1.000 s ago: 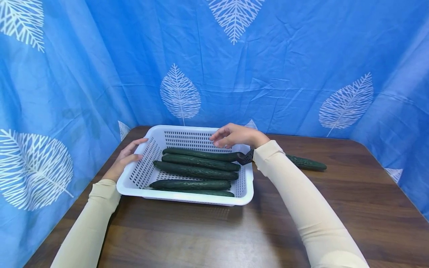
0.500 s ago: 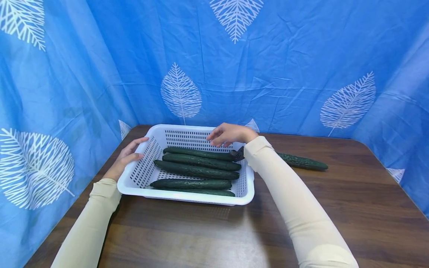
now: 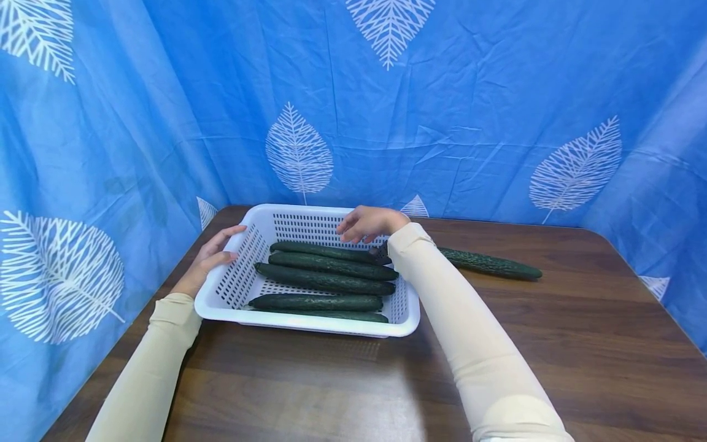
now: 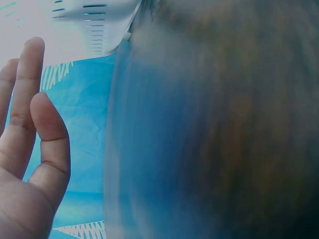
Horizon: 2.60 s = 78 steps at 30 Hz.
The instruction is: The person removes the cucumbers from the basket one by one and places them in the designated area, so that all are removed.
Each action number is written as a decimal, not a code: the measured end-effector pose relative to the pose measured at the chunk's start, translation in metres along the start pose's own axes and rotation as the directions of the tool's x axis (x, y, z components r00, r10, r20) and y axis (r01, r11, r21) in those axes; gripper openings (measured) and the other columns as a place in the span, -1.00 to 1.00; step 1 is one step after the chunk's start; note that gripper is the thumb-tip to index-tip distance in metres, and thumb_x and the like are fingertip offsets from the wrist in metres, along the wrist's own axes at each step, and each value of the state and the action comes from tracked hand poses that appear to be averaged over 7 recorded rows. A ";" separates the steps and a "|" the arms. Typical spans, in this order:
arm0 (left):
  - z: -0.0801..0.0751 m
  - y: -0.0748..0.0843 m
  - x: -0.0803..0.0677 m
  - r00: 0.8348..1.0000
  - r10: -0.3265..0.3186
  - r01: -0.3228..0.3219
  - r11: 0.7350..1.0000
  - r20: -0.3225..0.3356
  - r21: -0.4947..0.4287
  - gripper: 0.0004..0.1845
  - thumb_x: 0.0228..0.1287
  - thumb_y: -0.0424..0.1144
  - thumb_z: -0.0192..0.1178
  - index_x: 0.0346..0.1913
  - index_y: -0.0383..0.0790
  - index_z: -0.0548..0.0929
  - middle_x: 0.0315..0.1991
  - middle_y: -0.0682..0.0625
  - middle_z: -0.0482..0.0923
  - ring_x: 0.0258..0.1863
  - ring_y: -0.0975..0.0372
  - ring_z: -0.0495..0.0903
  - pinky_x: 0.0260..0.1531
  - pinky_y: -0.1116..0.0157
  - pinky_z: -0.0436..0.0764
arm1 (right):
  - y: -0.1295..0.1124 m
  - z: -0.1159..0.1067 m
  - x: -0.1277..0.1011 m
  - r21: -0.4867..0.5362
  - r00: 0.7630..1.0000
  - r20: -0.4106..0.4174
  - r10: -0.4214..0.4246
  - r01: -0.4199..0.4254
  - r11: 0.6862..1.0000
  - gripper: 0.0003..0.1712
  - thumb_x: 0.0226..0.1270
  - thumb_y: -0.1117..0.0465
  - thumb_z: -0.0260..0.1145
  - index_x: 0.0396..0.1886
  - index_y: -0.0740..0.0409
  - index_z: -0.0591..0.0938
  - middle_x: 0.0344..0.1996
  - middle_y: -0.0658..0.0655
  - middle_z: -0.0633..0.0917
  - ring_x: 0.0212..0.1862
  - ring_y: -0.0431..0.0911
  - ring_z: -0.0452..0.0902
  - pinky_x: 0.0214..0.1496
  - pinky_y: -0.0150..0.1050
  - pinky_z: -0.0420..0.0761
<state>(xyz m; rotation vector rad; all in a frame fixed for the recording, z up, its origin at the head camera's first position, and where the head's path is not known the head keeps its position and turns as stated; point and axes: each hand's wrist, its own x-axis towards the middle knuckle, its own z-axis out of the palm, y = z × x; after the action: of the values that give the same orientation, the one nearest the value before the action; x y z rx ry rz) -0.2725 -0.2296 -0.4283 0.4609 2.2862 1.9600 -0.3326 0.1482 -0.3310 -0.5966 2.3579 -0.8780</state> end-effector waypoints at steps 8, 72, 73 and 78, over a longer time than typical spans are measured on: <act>0.000 -0.001 0.001 1.000 0.004 -0.004 1.000 0.001 -0.014 -0.26 0.48 -0.22 0.04 0.68 -0.07 0.15 0.69 -0.28 0.08 0.54 -0.32 0.23 0.37 -0.46 0.29 | -0.001 0.011 0.010 0.002 0.999 0.007 0.045 -0.045 0.999 -0.42 0.66 0.21 0.22 0.53 0.38 0.46 0.48 0.37 0.53 0.42 0.19 0.49 0.43 0.05 0.51; -0.002 -0.002 0.003 0.999 0.031 -0.031 0.999 -0.007 0.014 -0.27 0.46 -0.22 0.04 0.67 -0.11 0.20 0.66 -0.31 0.11 0.52 -0.32 0.25 0.37 -0.46 0.29 | -0.019 0.021 0.024 -0.221 0.965 -0.214 -0.154 0.106 0.969 -0.68 0.51 0.22 0.45 0.09 0.38 0.75 -0.50 0.00 0.33 -0.41 -0.12 0.11 -0.20 -0.17 0.24; -0.002 -0.002 0.004 0.999 0.031 -0.031 0.999 -0.008 0.012 -0.27 0.45 -0.22 0.04 0.66 -0.11 0.20 0.66 -0.31 0.11 0.52 -0.32 0.25 0.37 -0.46 0.29 | -0.020 0.020 0.023 -0.214 0.961 -0.229 -0.156 0.107 0.971 -0.58 0.50 0.23 0.46 0.22 0.40 0.72 -0.49 0.03 0.35 -0.40 -0.11 0.12 -0.19 -0.16 0.25; -0.004 -0.003 0.005 1.000 0.019 -0.019 1.000 -0.005 0.000 -0.27 0.45 -0.22 0.04 0.66 -0.10 0.21 0.65 -0.29 0.12 0.52 -0.30 0.25 0.38 -0.45 0.30 | -0.026 0.017 0.018 -0.188 0.945 -0.282 -0.164 0.114 0.976 -0.41 0.47 0.24 0.49 0.38 0.43 0.61 -0.11 0.25 0.68 -0.18 0.00 0.38 -0.04 -0.08 0.42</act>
<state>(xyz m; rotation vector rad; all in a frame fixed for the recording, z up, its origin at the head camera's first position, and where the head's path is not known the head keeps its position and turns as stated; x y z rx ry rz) -0.2783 -0.2321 -0.4301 0.4799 2.2933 1.9714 -0.3303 0.1126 -0.3302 -0.7539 2.7090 -0.8859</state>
